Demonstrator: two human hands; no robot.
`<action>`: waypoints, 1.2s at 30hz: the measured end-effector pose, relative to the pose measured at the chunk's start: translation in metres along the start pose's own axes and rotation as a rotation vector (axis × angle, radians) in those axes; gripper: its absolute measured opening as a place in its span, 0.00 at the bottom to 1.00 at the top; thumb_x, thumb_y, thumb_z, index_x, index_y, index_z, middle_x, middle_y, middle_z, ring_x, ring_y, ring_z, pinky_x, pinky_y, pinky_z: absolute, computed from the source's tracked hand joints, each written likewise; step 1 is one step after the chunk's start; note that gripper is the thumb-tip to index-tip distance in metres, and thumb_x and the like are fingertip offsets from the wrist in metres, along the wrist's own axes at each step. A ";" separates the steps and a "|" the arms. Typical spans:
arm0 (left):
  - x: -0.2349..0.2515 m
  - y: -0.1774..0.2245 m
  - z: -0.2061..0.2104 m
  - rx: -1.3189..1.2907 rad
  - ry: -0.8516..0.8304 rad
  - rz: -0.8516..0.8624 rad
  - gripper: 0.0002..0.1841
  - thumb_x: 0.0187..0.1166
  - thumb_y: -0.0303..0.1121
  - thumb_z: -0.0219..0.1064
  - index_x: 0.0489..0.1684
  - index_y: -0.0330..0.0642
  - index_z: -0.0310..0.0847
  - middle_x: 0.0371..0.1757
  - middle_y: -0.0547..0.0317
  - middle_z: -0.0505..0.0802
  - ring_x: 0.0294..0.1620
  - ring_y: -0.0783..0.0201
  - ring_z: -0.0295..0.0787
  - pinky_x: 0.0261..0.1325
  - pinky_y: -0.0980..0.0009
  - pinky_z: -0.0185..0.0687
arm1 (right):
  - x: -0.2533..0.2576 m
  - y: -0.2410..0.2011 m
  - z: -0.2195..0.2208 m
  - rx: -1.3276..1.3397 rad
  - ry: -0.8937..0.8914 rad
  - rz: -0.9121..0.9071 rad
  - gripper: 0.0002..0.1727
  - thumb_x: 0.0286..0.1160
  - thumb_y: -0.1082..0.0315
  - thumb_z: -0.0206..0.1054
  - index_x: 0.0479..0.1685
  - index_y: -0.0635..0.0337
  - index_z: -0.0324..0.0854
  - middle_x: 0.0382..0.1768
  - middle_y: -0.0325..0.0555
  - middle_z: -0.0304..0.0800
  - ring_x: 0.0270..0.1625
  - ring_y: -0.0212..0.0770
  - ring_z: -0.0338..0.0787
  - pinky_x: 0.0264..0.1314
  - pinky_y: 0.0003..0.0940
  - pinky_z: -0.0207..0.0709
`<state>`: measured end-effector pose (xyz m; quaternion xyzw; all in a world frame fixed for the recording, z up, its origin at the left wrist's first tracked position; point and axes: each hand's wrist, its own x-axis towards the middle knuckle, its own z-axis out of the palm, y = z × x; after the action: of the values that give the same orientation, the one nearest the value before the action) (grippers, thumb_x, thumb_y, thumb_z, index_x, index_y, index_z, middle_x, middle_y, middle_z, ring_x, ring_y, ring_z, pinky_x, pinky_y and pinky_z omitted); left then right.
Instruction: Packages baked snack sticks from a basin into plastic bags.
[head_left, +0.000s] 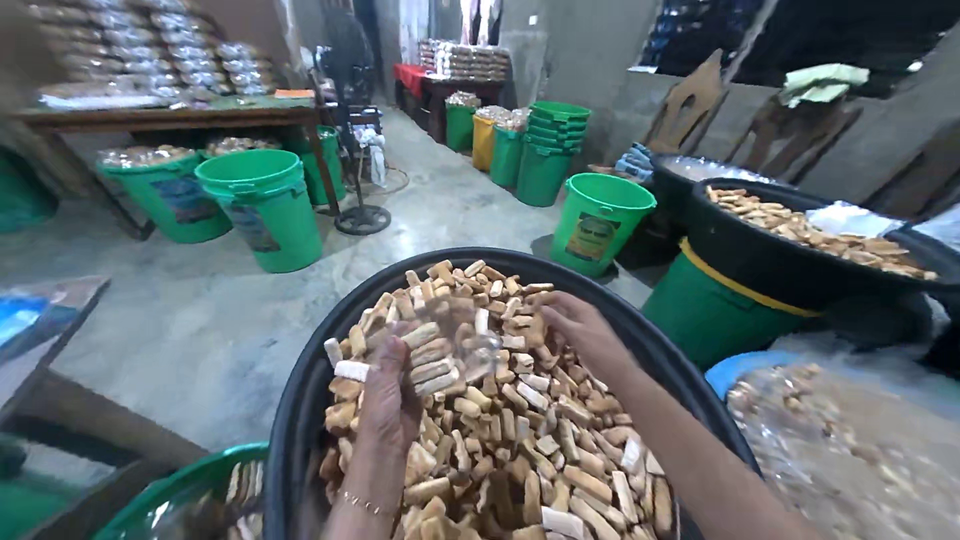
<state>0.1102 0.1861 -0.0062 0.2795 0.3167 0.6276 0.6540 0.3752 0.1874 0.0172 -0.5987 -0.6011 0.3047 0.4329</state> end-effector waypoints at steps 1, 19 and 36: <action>-0.003 -0.001 0.002 -0.005 -0.032 -0.009 0.20 0.95 0.39 0.40 0.67 0.40 0.75 0.46 0.55 0.95 0.42 0.64 0.95 0.44 0.67 0.93 | -0.021 -0.013 -0.009 0.210 0.017 -0.058 0.16 0.82 0.71 0.60 0.65 0.65 0.78 0.46 0.42 0.90 0.34 0.30 0.88 0.38 0.27 0.86; -0.092 -0.035 0.083 -0.028 -0.693 -0.173 0.13 0.78 0.44 0.72 0.55 0.52 0.86 0.41 0.67 0.95 0.41 0.74 0.92 0.47 0.75 0.89 | -0.151 -0.043 -0.056 -0.499 0.593 -0.910 0.12 0.86 0.51 0.64 0.60 0.37 0.85 0.70 0.36 0.80 0.75 0.32 0.79 0.76 0.29 0.76; -0.106 -0.063 0.078 0.071 -0.724 -0.219 0.32 0.82 0.43 0.67 0.83 0.43 0.61 0.52 0.63 0.94 0.46 0.67 0.95 0.50 0.67 0.93 | -0.206 -0.009 -0.038 -0.597 0.630 -0.664 0.15 0.89 0.63 0.55 0.47 0.57 0.88 0.31 0.45 0.86 0.35 0.30 0.84 0.44 0.15 0.78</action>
<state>0.2088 0.0796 0.0025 0.4703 0.1144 0.4031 0.7767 0.3857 -0.0219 0.0095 -0.5357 -0.6596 -0.2262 0.4761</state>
